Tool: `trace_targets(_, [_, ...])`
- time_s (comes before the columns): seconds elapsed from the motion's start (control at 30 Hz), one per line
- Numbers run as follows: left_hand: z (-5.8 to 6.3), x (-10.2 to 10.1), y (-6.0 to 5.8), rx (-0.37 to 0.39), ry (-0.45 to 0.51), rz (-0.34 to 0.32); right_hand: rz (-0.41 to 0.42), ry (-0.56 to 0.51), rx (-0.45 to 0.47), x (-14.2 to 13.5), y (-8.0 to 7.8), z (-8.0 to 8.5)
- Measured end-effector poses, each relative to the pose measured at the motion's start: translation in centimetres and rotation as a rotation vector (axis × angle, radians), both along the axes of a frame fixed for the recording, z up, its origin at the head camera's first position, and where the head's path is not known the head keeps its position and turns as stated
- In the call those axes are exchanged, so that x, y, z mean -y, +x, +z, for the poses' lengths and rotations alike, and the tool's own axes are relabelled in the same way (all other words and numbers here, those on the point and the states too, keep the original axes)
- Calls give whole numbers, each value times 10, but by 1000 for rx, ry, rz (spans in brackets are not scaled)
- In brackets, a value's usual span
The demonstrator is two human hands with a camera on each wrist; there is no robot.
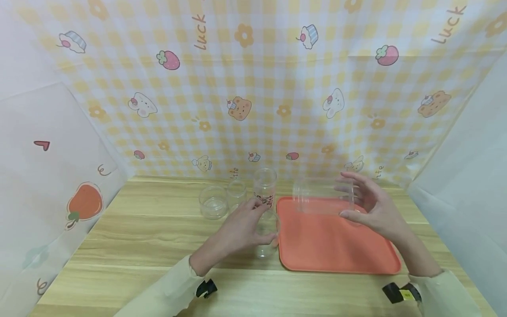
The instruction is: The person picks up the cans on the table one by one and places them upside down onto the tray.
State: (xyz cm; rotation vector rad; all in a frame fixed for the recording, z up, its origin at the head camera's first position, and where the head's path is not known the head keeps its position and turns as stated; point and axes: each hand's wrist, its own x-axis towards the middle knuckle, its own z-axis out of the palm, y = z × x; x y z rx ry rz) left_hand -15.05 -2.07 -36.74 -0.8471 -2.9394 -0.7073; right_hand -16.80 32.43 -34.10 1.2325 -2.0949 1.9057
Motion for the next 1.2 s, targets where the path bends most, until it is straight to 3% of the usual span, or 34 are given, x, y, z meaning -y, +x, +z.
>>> trace_targets(0.47, [-1, 1, 0, -28, -18, -14, -132, 156, 3, -8, 8, 11])
trace_targets(0.63, [-2, 1, 0, -26, -10, -16, -138, 165, -11, -9, 8, 12])
trace_targets(0.8, [-2, 2, 1, -17, -4, -13, -213, 249, 8, -11, 10, 15])
trace_targets(1.2, [-2, 3, 1, -44, -24, -21, -179, 269, -47, -11, 8, 16])
